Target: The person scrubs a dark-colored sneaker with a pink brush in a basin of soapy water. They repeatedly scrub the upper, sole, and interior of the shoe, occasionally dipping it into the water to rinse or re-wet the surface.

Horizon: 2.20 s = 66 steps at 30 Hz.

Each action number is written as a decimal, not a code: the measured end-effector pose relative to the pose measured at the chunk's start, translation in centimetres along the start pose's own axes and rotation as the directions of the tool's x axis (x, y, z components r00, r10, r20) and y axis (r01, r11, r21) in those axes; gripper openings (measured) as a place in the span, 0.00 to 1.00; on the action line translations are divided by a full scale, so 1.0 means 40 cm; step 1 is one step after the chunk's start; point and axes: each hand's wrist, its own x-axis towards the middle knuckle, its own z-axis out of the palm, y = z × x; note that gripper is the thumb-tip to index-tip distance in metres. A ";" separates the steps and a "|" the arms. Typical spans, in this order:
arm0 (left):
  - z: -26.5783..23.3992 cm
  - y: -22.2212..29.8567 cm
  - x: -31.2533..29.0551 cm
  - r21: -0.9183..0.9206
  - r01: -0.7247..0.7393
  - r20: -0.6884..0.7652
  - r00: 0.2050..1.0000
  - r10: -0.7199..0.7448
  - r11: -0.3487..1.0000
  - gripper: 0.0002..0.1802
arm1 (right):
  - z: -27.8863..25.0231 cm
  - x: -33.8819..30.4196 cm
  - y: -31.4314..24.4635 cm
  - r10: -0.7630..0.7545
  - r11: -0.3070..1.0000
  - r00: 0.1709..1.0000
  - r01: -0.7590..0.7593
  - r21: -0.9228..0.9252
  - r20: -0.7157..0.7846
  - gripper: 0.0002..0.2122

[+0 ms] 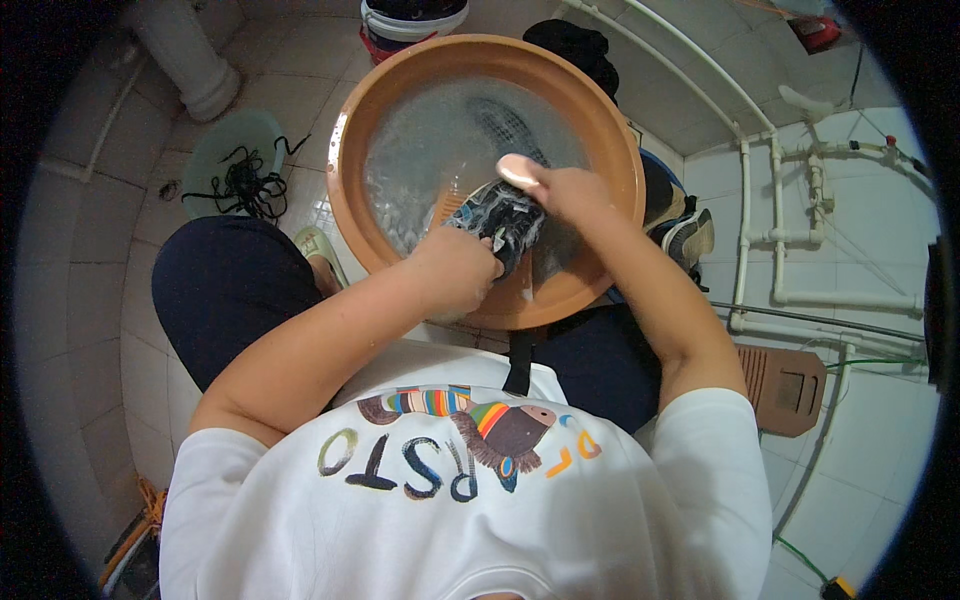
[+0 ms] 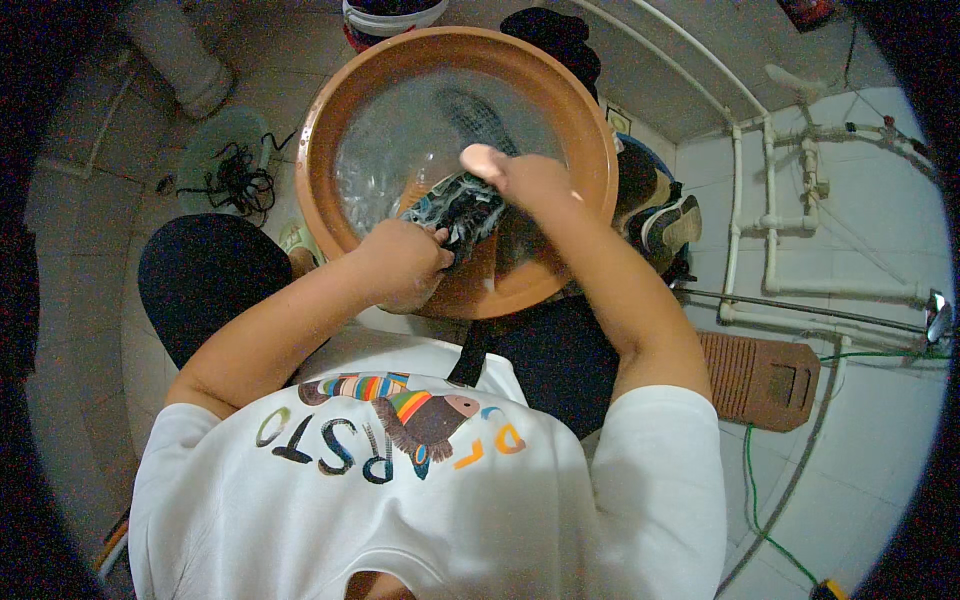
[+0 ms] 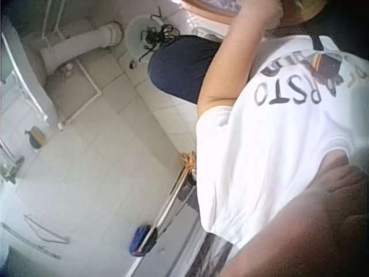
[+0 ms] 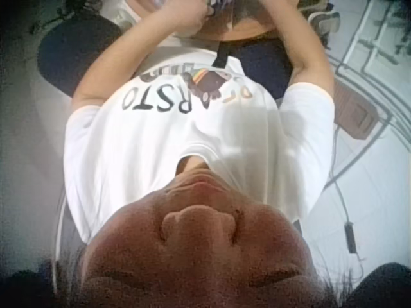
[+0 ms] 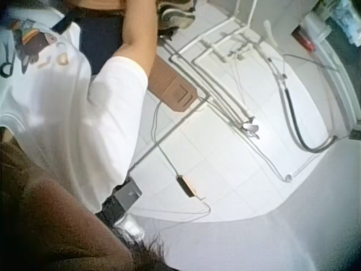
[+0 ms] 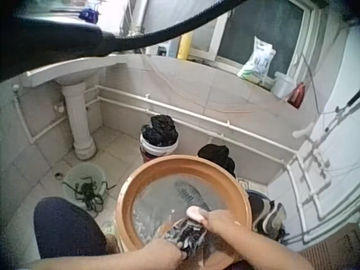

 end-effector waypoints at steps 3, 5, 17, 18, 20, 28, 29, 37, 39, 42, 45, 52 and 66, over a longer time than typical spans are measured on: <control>-0.031 0.008 -0.004 -0.022 0.037 0.123 0.992 -0.034 0.999 0.12 | 0.024 -0.049 -0.075 -0.265 0.918 0.964 0.252 0.305 0.001 0.21; -0.030 0.008 -0.004 -0.034 0.022 0.108 0.994 -0.018 0.999 0.12 | 0.014 -0.069 -0.083 -0.369 0.842 0.929 0.327 0.430 0.015 0.22; -0.021 0.004 -0.005 -0.070 0.017 -0.020 1.000 -0.018 0.997 0.11 | -0.001 -0.062 -0.065 -0.256 0.926 0.966 0.240 0.293 0.018 0.21; -0.014 0.003 -0.006 -0.061 0.012 -0.044 0.999 -0.015 0.998 0.11 | -0.003 -0.047 -0.040 -0.118 0.965 0.993 0.113 0.235 0.007 0.22; -0.014 0.002 -0.011 -0.052 -0.035 -0.090 0.995 0.030 0.998 0.11 | -0.003 -0.024 0.015 0.024 0.992 0.992 -0.007 0.129 -0.128 0.23; -0.040 0.016 -0.026 -0.281 -0.080 -0.304 0.953 -0.010 0.956 0.20 | 0.035 -0.046 -0.035 -0.223 0.896 0.975 0.195 0.399 0.025 0.20; -0.046 0.017 -0.032 -0.290 -0.096 -0.308 0.951 0.002 0.952 0.23 | 0.020 -0.052 -0.032 -0.115 0.949 0.993 0.114 0.295 -0.013 0.20; 0.002 -0.012 0.008 -0.160 0.046 -0.167 0.983 -0.073 0.986 0.18 | 0.136 -0.121 0.093 0.149 0.889 0.977 -0.064 0.453 -0.154 0.19; -0.013 -0.004 0.016 -0.153 0.123 -0.076 0.988 -0.136 0.981 0.16 | 0.148 -0.197 0.015 -0.010 0.863 0.980 0.108 0.494 -0.197 0.20; -0.037 0.006 0.014 -0.159 0.186 -0.005 0.982 -0.190 0.970 0.17 | 0.127 -0.191 0.016 0.062 0.890 0.995 -0.020 0.456 -0.077 0.17; -0.054 0.013 0.013 -0.126 0.160 0.031 0.987 -0.157 0.979 0.19 | 0.146 -0.142 0.132 0.139 0.901 0.934 0.018 0.434 -0.328 0.20; -0.035 0.002 0.015 -0.219 0.166 -0.038 0.983 -0.179 0.962 0.19 | 0.178 -0.199 0.024 -0.002 0.970 0.972 0.059 0.235 -0.236 0.26; -0.031 -0.007 0.008 -0.318 0.155 -0.055 0.982 -0.182 0.935 0.17 | 0.247 -0.088 0.162 0.104 0.945 0.913 0.033 0.325 -0.395 0.25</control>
